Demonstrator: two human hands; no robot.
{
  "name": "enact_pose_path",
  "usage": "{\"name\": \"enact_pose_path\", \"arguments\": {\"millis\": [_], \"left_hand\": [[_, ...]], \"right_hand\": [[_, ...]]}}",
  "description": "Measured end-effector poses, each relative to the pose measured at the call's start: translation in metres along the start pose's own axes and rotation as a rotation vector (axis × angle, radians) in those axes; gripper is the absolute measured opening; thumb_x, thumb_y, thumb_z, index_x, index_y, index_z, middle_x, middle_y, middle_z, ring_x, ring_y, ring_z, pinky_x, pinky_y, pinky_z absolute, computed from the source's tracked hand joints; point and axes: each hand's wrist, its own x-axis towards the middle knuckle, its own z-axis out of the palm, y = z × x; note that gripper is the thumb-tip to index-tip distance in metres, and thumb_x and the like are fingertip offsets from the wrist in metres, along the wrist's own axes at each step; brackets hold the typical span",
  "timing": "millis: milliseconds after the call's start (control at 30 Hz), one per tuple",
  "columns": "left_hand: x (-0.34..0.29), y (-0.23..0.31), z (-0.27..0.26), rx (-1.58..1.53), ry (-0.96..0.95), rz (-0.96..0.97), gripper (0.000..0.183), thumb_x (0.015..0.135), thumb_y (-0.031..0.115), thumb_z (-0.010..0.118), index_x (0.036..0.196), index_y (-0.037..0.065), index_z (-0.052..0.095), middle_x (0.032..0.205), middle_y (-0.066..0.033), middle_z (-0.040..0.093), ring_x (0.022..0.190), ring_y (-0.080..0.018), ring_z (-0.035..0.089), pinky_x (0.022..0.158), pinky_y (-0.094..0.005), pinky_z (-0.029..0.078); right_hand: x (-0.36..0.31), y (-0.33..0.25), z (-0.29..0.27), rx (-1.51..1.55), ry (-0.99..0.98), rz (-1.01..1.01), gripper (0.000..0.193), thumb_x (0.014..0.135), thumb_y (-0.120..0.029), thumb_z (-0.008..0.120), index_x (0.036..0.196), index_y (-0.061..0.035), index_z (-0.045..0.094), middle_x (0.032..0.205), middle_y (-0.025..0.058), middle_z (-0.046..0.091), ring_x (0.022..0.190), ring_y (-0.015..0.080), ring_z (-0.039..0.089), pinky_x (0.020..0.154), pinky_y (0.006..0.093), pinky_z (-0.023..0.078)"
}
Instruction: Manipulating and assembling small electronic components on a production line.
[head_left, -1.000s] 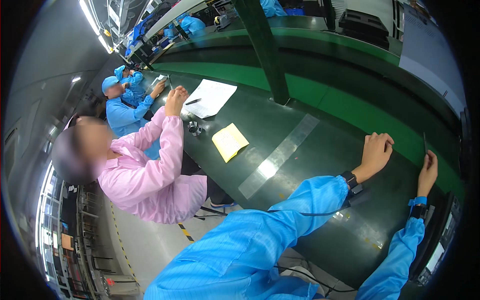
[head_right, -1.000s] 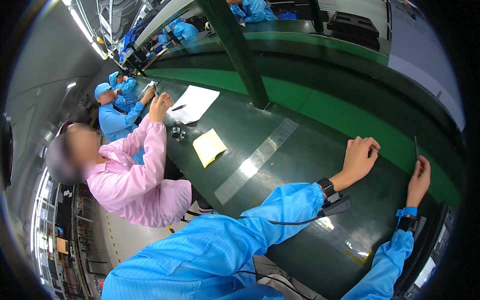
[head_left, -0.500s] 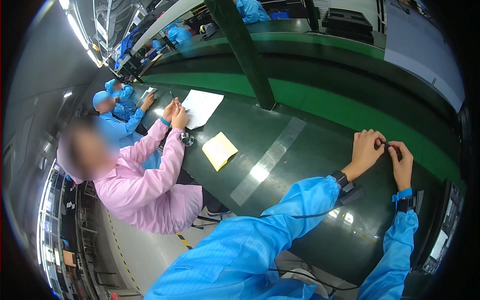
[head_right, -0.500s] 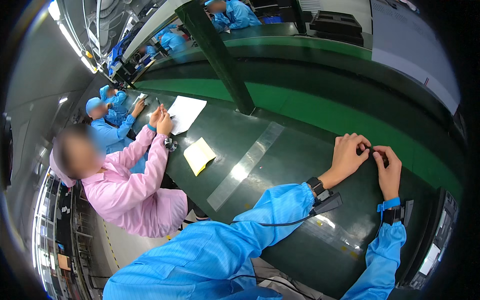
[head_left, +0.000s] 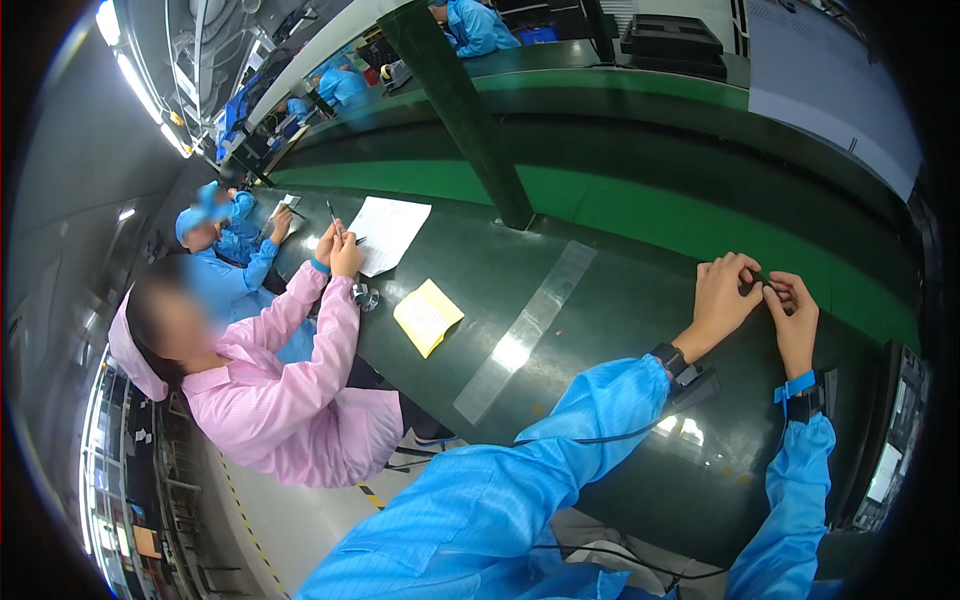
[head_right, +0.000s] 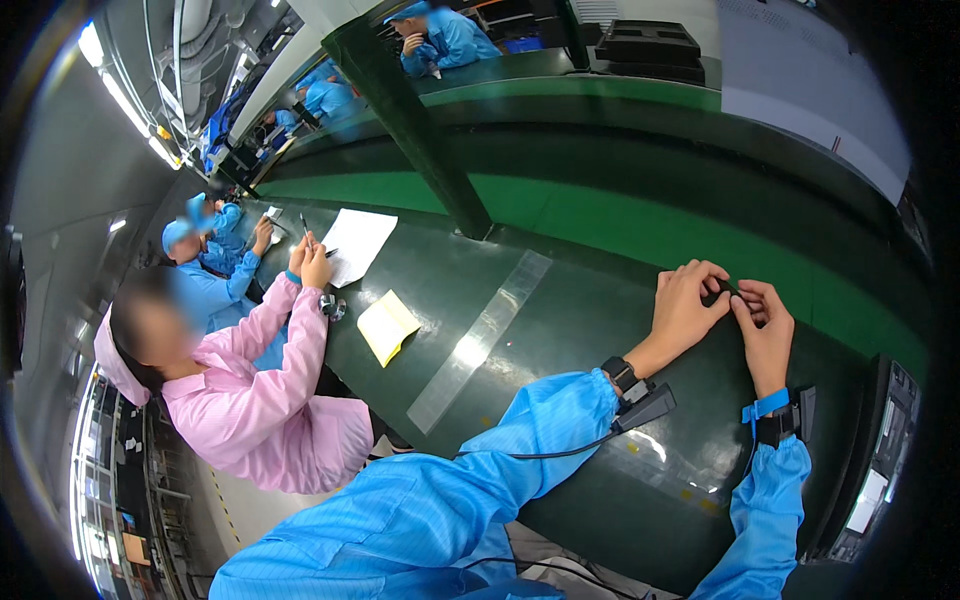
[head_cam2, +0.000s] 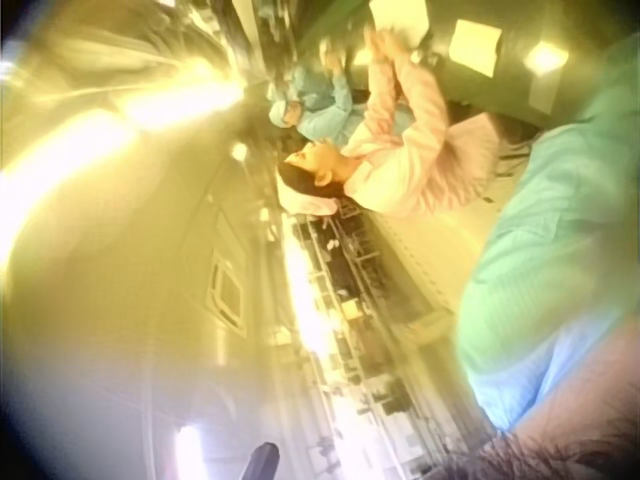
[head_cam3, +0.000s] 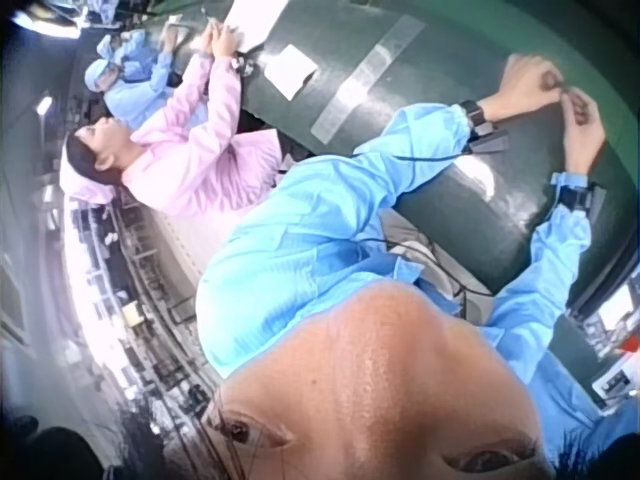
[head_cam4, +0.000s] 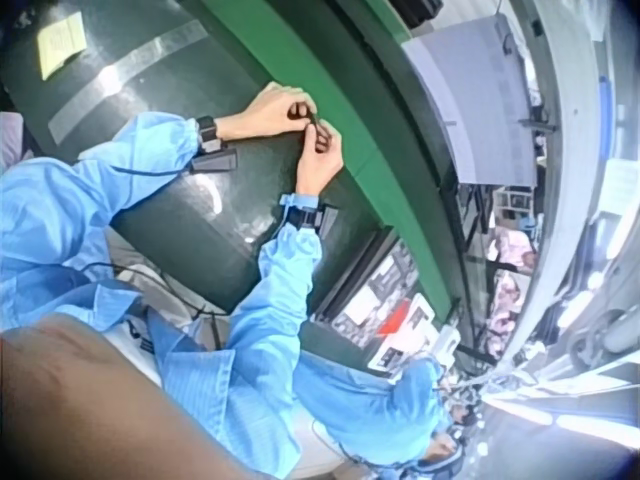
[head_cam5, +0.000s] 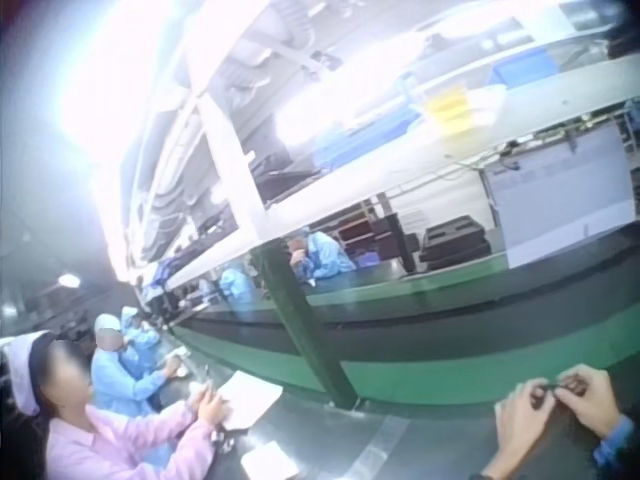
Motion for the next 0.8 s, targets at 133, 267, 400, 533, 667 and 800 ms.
{"name": "enact_pose_path", "arguments": {"millis": [133,267,400,533,667,800], "left_hand": [[0.001,-0.003,0.001,-0.018,0.007,-0.032,0.025,0.08,0.016,0.072,0.104,0.01,0.066,0.083,0.0018,0.062,0.074,-0.0143,0.057,0.085,-0.033,0.038],[0.002,-0.008,-0.001,-0.048,-0.007,-0.041,0.033,0.081,0.013,0.071,0.113,0.01,0.063,0.083,0.0021,0.063,0.071,-0.0136,0.059,0.086,-0.0334,0.039],[0.003,-0.007,0.001,-0.132,-0.017,-0.077,0.054,0.082,0.01,0.07,0.132,0.008,0.049,0.083,-0.0013,0.061,0.07,-0.0164,0.059,0.089,-0.0358,0.039],[0.002,-0.004,0.002,-0.165,0.053,-0.092,0.074,0.083,0.009,0.07,0.146,0.004,0.033,0.086,-0.0046,0.064,0.07,-0.0182,0.063,0.084,-0.0368,0.045],[0.005,-0.006,0.004,-0.34,0.088,-0.119,0.083,0.084,0.005,0.069,0.152,0.0,0.021,0.09,-0.0084,0.067,0.07,-0.0172,0.066,0.069,-0.0328,0.052],[0.007,-0.012,0.004,-0.495,0.109,-0.134,0.076,0.084,0.007,0.068,0.148,0.001,0.029,0.087,-0.0076,0.066,0.065,-0.0158,0.063,0.06,-0.0297,0.049]], "right_hand": [[-0.002,-0.005,0.0,-0.03,-0.05,-0.021,0.025,0.086,-0.001,0.071,0.111,0.0006,0.067,0.096,0.0058,0.069,0.081,0.0096,0.059,0.07,0.0235,0.048],[-0.004,-0.013,0.005,-0.027,-0.054,-0.101,0.026,0.085,0.001,0.07,0.111,-0.0005,0.067,0.094,0.0058,0.069,0.078,0.0096,0.058,0.068,0.0235,0.047],[-0.006,-0.02,0.002,-0.043,-0.059,-0.093,0.027,0.085,0.004,0.068,0.112,-0.0008,0.068,0.092,0.0062,0.069,0.076,0.0092,0.059,0.065,0.0234,0.046],[-0.005,-0.02,0.001,-0.039,-0.059,-0.095,0.028,0.085,0.004,0.068,0.113,-0.0007,0.067,0.092,0.0067,0.07,0.075,0.009,0.059,0.065,0.0235,0.046],[-0.005,-0.02,0.0,-0.046,-0.075,-0.092,0.031,0.086,0.004,0.067,0.116,-0.0012,0.066,0.099,0.0081,0.071,0.075,0.008,0.059,0.064,0.0226,0.046],[-0.004,-0.016,0.004,-0.03,-0.028,-0.063,0.03,0.088,0.001,0.068,0.117,-0.0014,0.065,0.098,0.0077,0.069,0.073,0.0071,0.057,0.063,0.0216,0.045]]}}
